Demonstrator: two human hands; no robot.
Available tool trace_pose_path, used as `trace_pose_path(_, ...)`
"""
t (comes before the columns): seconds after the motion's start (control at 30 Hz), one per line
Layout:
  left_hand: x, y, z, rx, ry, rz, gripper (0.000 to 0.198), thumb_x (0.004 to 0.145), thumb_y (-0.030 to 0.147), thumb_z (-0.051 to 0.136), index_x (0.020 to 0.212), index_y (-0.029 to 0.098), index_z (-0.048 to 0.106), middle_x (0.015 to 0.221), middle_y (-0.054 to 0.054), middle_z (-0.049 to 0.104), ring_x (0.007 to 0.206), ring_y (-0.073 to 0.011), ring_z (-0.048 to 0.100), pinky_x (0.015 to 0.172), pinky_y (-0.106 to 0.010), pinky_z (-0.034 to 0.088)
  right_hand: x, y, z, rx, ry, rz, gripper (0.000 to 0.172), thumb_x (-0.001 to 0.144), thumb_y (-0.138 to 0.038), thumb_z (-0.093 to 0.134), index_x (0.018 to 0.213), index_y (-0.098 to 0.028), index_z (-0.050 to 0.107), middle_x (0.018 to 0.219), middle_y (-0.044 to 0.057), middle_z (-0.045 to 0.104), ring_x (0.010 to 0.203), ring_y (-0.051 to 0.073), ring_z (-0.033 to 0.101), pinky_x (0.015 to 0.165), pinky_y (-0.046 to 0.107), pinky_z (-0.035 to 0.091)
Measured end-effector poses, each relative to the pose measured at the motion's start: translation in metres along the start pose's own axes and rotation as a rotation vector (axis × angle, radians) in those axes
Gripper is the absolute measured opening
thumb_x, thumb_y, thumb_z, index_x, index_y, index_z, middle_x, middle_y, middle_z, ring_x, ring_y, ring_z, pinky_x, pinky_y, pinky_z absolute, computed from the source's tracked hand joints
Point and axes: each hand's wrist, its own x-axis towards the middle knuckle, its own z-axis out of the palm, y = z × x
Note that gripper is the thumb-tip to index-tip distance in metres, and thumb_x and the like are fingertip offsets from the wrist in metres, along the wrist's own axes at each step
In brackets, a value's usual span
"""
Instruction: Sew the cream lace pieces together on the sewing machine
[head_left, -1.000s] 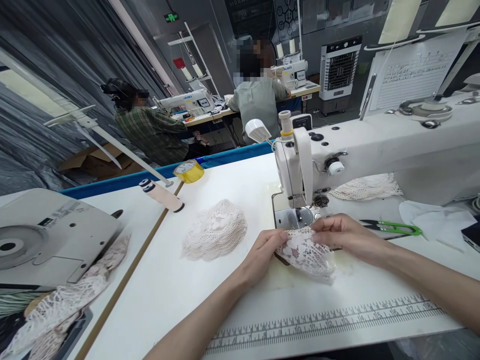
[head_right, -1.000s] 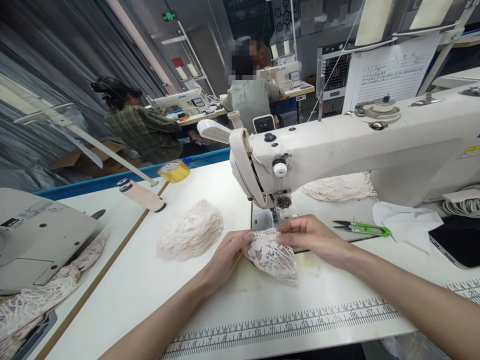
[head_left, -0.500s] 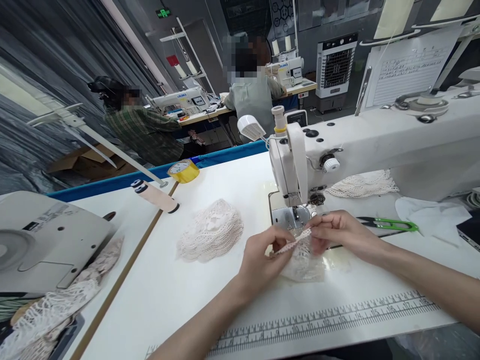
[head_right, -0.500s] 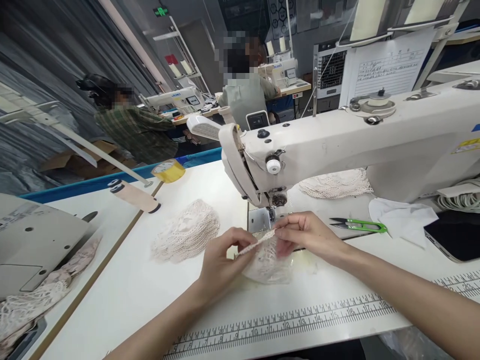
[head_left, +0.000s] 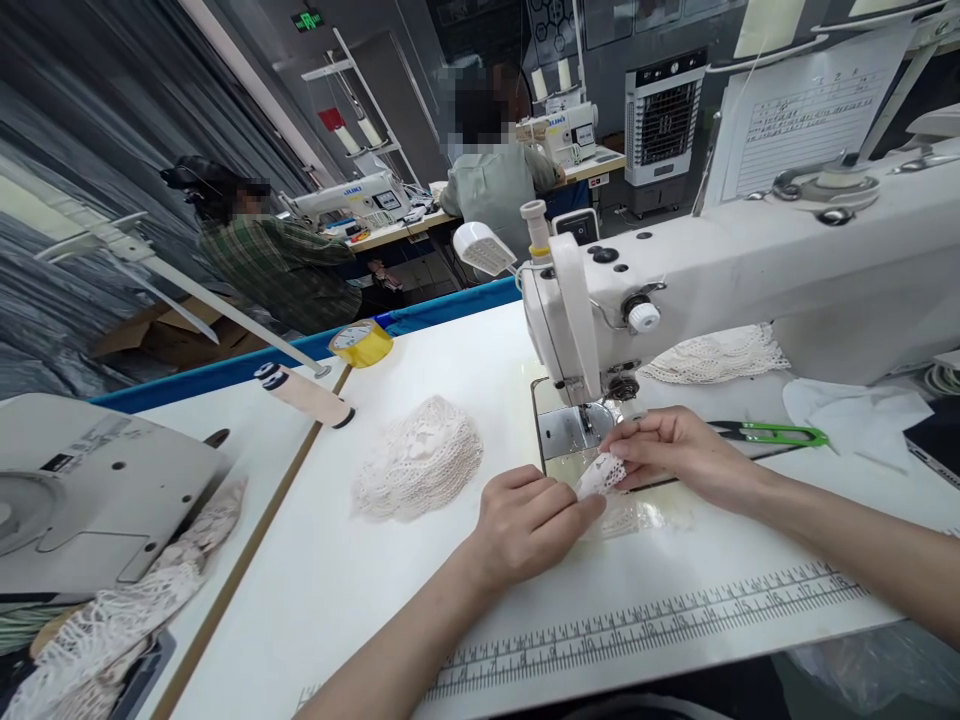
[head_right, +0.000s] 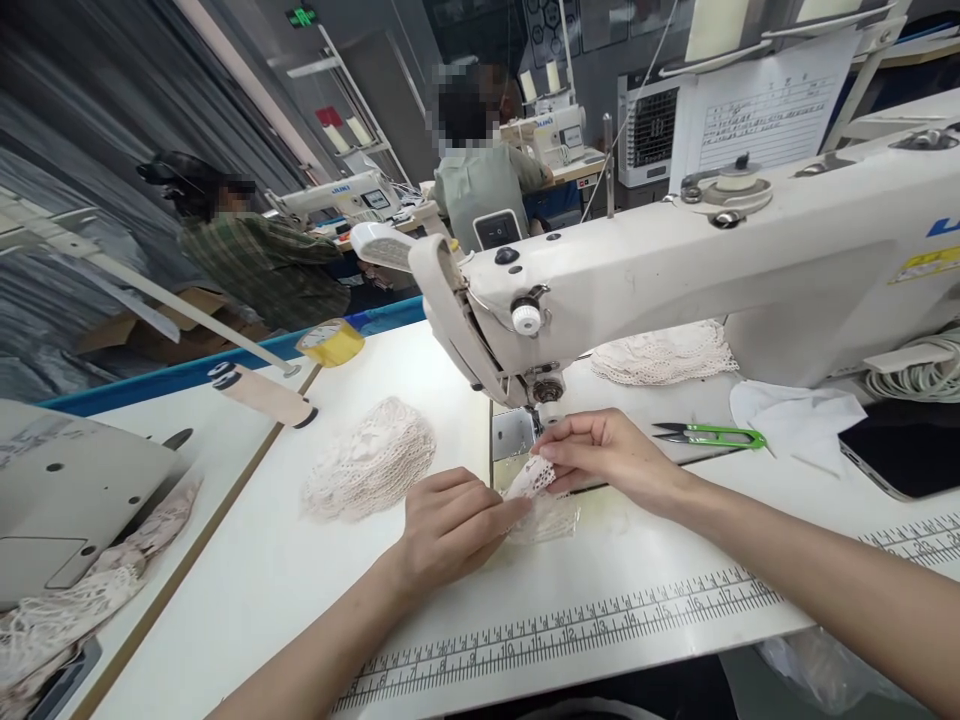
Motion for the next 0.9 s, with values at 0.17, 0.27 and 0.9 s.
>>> trace_pose_path(0.17, -0.0006, -0.0006, 0.0023, 0.005, 0.028, 0.015, 0.01, 0.083, 0.007, 0.056, 0.088, 0.016, 0.06, 0.052, 0.006, 0.054, 0.043, -0.0066, 0.042, 0.045, -0.022, 0.033, 0.0002, 0.0004, -0.0009, -0.006, -0.007, 0.006, 0.03, 0.075, -0.041, 0.073, 0.093, -0.017, 0.071, 0.091, 0.006, 0.071, 0.085, 0.019, 0.068, 0.084, 0.036, 0.056)
trace_pose_path(0.27, -0.0012, -0.0011, 0.003, 0.007, 0.026, 0.02, 0.01, 0.083, 0.008, 0.056, 0.088, 0.016, 0.06, 0.052, 0.006, 0.055, 0.043, -0.0066, 0.042, 0.045, -0.022, 0.033, 0.0001, 0.0007, -0.0014, -0.006, -0.005, 0.012, 0.029, 0.075, -0.041, 0.073, 0.093, -0.018, 0.071, 0.09, 0.005, 0.071, 0.083, 0.019, 0.068, 0.084, 0.036, 0.056)
trace_pose_path(0.9, -0.002, -0.0001, 0.0013, 0.014, -0.013, 0.035, 0.011, 0.084, 0.01, 0.055, 0.093, 0.016, 0.058, 0.053, 0.007, 0.057, 0.044, -0.0063, 0.045, 0.046, -0.022, 0.034, 0.0014, 0.0006, -0.0017, 0.021, 0.001, 0.024, 0.028, 0.075, -0.039, 0.074, 0.094, -0.019, 0.071, 0.087, 0.004, 0.071, 0.079, 0.017, 0.068, 0.079, 0.033, 0.057)
